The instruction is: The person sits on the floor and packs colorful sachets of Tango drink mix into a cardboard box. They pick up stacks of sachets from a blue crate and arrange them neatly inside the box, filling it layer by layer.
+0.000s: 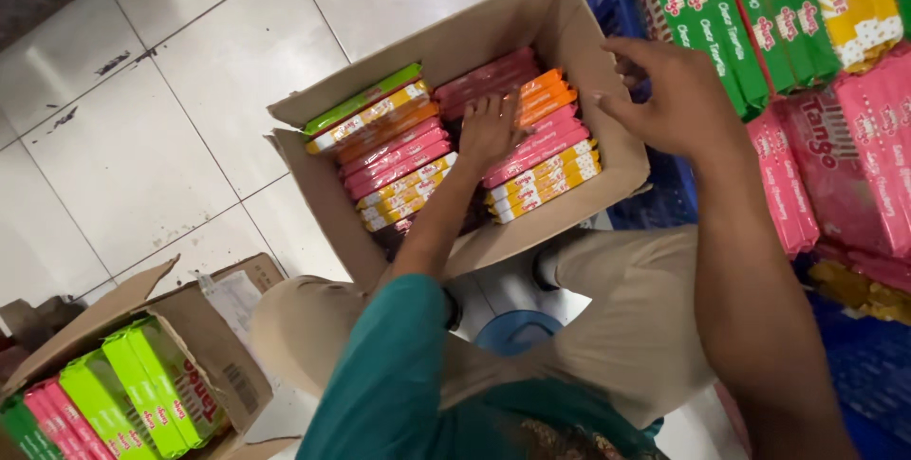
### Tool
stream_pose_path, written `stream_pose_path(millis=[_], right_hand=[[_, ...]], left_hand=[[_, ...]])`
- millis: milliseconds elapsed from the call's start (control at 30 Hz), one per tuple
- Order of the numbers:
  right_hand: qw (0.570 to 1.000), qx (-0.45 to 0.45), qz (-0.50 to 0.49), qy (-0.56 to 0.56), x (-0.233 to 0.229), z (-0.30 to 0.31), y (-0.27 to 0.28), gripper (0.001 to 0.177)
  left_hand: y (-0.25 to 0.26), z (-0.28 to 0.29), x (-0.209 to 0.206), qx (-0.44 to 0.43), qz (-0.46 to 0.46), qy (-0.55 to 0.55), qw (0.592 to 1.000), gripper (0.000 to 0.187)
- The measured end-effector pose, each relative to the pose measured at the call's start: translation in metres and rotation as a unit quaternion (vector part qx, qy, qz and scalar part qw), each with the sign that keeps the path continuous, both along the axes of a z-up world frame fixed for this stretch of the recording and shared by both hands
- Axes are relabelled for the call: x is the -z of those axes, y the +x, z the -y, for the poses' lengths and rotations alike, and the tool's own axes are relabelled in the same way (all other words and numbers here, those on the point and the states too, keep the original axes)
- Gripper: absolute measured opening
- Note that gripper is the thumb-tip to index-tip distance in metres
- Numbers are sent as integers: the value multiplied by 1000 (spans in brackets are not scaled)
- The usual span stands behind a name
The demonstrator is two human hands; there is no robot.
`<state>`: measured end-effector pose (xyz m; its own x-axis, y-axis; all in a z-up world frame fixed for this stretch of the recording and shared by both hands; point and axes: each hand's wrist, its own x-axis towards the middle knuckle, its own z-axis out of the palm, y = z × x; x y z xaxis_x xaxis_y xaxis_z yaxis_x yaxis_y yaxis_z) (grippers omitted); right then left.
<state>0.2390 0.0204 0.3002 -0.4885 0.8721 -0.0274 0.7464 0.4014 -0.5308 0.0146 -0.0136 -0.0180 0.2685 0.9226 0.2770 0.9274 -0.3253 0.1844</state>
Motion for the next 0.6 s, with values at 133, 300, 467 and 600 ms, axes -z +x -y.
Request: stream_pose_path(millis=[133,300,467,600], right_hand=[[1000,-3,-13,14,2,-1,1,55],[1000,-1,-1,15,6,-1,4,54],[998,11,-55,19,-11,4,4,43],[996,5,-49,72,3,2,21,50]], left_hand=[[-1,3,-7,43,-59,-78,994,81],[5,23,9,92,-109,-75,987,64],[20,55,-8,83,-84,-211,970,78],[32,46,-24,94,-48,-366,924,94]])
